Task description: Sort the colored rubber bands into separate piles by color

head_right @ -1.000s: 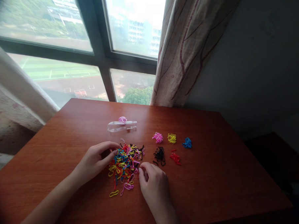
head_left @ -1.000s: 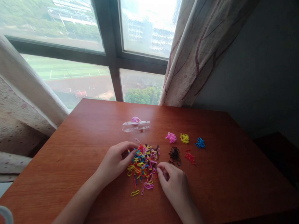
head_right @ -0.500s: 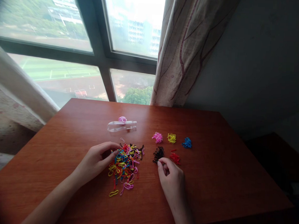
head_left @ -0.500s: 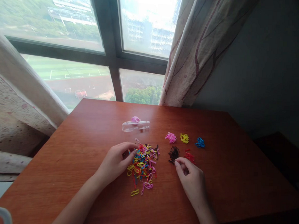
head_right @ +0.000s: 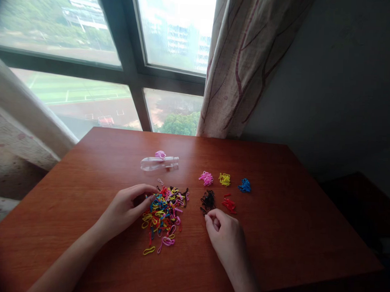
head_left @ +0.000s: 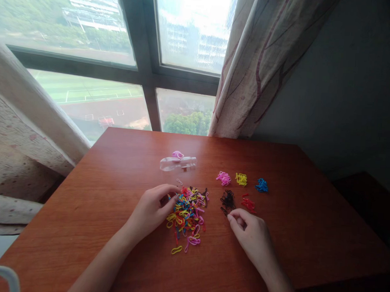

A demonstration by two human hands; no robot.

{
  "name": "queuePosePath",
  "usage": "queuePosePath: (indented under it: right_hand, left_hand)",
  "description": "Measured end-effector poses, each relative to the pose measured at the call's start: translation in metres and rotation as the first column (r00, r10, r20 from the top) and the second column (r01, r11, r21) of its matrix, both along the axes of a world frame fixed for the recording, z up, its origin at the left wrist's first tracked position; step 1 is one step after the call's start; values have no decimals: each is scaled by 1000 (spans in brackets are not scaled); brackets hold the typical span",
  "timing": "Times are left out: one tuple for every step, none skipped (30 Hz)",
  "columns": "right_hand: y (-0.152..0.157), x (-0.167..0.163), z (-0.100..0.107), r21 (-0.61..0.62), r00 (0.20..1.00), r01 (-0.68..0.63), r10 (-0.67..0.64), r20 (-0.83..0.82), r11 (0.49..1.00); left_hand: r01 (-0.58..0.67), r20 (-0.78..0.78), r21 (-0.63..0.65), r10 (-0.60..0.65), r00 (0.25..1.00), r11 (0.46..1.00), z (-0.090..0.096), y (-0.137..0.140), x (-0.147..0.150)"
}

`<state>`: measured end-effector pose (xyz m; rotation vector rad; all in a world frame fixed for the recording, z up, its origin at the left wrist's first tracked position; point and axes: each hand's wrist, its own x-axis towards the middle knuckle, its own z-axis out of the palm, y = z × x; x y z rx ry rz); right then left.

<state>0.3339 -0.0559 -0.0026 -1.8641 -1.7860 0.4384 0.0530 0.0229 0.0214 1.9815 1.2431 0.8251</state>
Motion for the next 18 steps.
queuePosePath:
  right_hand:
    - [-1,0,1,-1,1000,6,-6,-12,1000]
    - [-2,-1,3,-2,999,10,-10,-34,1000]
    - [-3,-2,5,-5,998,11,-11,-63,1000]
    - [-4,-3,7,-11,995,10,-11,-100,1000]
    - [-5,-5,9,-20,990,8,-10,-141,1000]
    - [-6,-7,11,-35,983,4,-11,-183,999]
    - [-7,-10,13,-52,974,-1,-11,-227,999]
    - [-7,-13,14,-70,962,-9,-10,-271,998]
    - [-8,-16,16,-87,949,-22,-6,-315,996]
    - [-8,-20,17,-101,935,-39,1,-356,994]
    - [-8,-23,18,-110,922,-58,11,-388,992]
    - [-7,-25,19,-112,913,-73,21,-408,991]
    - [-6,-26,19,-107,911,-76,26,-411,991]
    - [-5,-25,19,-95,918,-63,20,-397,993]
    - [-4,-23,18,-75,931,-30,1,-366,997]
    - [-2,-19,17,-47,945,15,-30,-325,999]
    - [0,-14,15,-16,957,65,-67,-281,998]
    - [1,-9,12,14,965,109,-103,-241,994]
  left_hand:
    - [1,0,3,-1,1000,1000,0,0,0]
    - [1,2,6,-1,1000,1000,0,0,0]
    - [1,5,9,-1,1000,1000,0,0,0]
    - [0,8,13,0,1000,1000,0,-1,0]
    - [1,10,16,-2,1000,1000,1,-1,1]
    - [8,12,20,-8,1000,1000,1,-3,3]
    - [22,15,25,-23,1000,999,2,-4,5]
    - [48,18,31,-49,999,998,3,-7,8]
    - [86,23,35,-87,996,996,4,-9,11]
    - [131,27,37,-132,991,991,5,-12,15]
    - [178,31,36,-179,983,983,7,-14,19]
    - [222,33,32,-223,974,975,8,-17,22]
    - [257,32,24,-257,966,966,8,-19,25]
    - [278,28,17,-279,960,960,8,-20,27]
    - [290,22,11,-290,957,957,8,-21,28]
    - [294,16,9,-294,956,956,8,-22,28]
    - [289,11,11,-290,957,957,8,-22,27]
    - [280,8,16,-280,960,960,7,-21,26]
